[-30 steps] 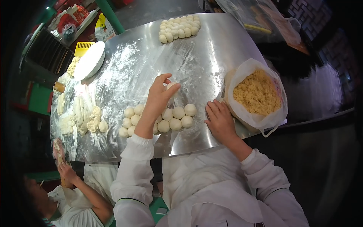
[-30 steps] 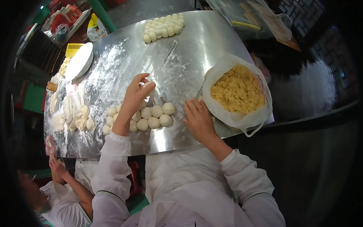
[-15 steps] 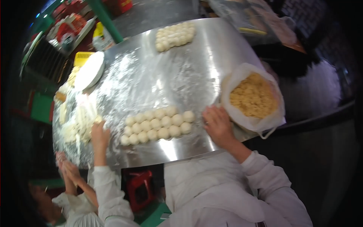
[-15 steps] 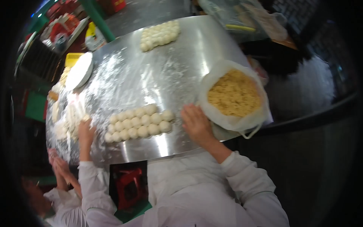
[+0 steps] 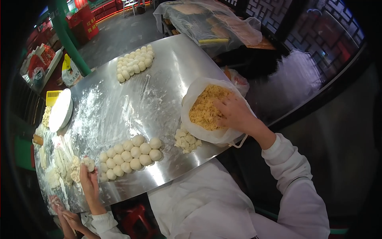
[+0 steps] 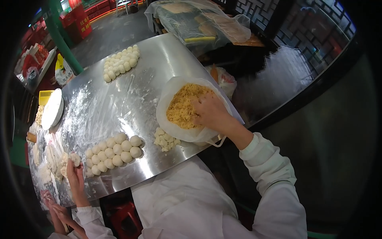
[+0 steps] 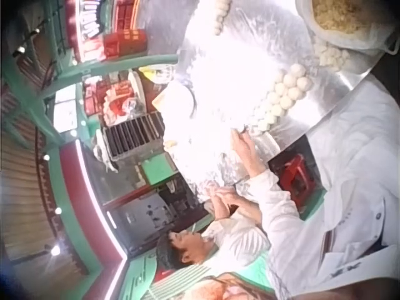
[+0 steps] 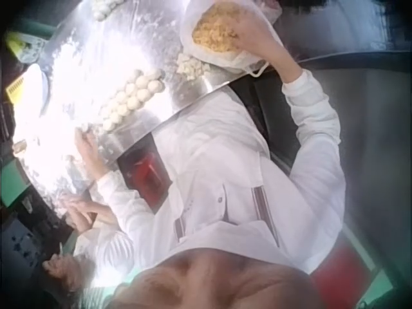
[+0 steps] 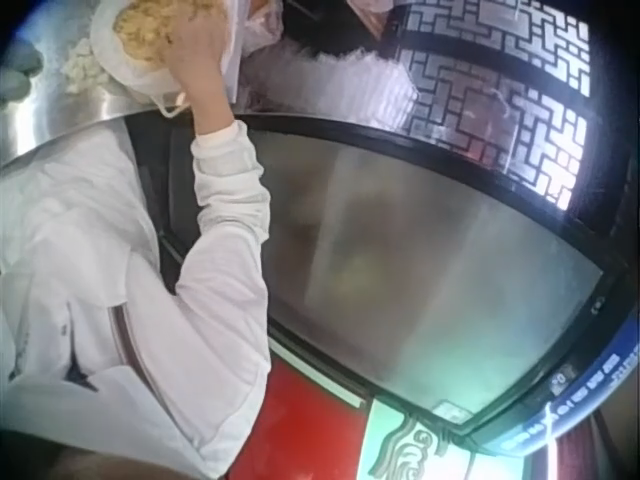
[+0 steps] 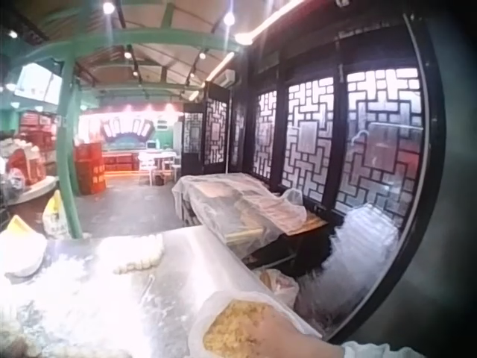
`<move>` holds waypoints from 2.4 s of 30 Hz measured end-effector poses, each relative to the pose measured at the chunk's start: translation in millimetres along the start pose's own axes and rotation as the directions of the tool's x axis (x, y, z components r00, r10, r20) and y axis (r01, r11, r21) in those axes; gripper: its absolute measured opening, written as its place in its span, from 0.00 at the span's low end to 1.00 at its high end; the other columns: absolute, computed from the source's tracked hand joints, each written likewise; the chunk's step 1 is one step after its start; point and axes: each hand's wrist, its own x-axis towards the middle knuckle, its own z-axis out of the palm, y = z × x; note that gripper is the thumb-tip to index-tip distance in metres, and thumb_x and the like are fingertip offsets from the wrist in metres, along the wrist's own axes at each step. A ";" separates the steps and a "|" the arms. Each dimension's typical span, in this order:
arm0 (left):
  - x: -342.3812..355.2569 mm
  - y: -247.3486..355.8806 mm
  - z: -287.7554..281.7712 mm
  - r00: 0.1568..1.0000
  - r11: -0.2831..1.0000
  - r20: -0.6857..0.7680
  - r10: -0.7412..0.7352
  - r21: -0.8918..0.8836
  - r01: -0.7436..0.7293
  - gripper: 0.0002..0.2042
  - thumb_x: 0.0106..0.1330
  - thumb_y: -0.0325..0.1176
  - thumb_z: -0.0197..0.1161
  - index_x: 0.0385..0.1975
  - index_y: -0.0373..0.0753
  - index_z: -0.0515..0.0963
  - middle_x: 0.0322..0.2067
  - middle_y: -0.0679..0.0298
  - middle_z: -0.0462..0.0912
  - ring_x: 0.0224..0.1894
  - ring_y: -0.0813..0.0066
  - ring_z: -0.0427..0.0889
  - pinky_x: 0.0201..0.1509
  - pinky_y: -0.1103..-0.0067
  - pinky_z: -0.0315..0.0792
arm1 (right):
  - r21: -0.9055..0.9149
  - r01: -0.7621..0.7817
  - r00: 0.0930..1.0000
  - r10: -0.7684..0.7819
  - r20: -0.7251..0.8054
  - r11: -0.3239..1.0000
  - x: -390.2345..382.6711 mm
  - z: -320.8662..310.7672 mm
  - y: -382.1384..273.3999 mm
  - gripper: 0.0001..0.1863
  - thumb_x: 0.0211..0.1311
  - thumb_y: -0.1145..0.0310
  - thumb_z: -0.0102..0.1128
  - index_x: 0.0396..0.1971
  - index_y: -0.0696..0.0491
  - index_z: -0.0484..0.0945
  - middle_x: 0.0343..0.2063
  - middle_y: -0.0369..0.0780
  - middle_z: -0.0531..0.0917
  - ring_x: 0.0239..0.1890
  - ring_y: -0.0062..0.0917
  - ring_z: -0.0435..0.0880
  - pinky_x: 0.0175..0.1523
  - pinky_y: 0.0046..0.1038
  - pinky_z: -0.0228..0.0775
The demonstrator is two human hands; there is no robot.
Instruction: Filling and sealing small dough portions with stuffing on a floured work surface.
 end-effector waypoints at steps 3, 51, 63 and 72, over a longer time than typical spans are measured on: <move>-12.8 9.3 110.6 0.956 0.992 0.270 -0.114 0.091 0.092 0.25 0.74 0.37 0.59 0.64 0.28 0.67 0.41 0.58 0.83 0.33 0.78 0.79 0.38 0.82 0.74 | -0.035 -0.036 0.958 0.044 0.282 0.999 3.5 26.1 7.7 0.15 0.53 0.65 0.67 0.40 0.54 0.80 0.36 0.44 0.83 0.43 0.40 0.81 0.49 0.40 0.70; -48.6 -76.9 402.6 0.638 0.917 0.741 -0.208 -0.078 0.391 0.18 0.76 0.30 0.50 0.62 0.30 0.69 0.57 0.59 0.76 0.58 0.73 0.77 0.63 0.74 0.71 | 0.888 0.070 0.969 0.182 -0.170 0.455 2.1 15.8 -29.4 0.19 0.69 0.69 0.57 0.56 0.59 0.70 0.60 0.49 0.74 0.63 0.43 0.73 0.67 0.40 0.64; -51.8 -91.5 400.3 0.736 0.960 0.625 -0.260 0.085 0.267 0.17 0.74 0.28 0.51 0.59 0.30 0.72 0.50 0.60 0.81 0.51 0.75 0.80 0.55 0.76 0.74 | 0.767 0.101 0.943 0.184 -0.276 0.633 0.2 12.4 -42.3 0.13 0.69 0.74 0.53 0.51 0.58 0.71 0.51 0.49 0.79 0.56 0.45 0.77 0.62 0.41 0.67; -65.0 -63.1 381.5 0.662 0.861 0.698 -0.273 -0.130 0.492 0.18 0.78 0.41 0.50 0.52 0.31 0.75 0.47 0.59 0.81 0.49 0.72 0.80 0.57 0.75 0.74 | 0.380 0.320 0.867 -0.106 -0.487 0.868 1.9 1.1 -48.8 0.12 0.63 0.76 0.60 0.45 0.58 0.74 0.46 0.48 0.80 0.49 0.43 0.80 0.54 0.38 0.72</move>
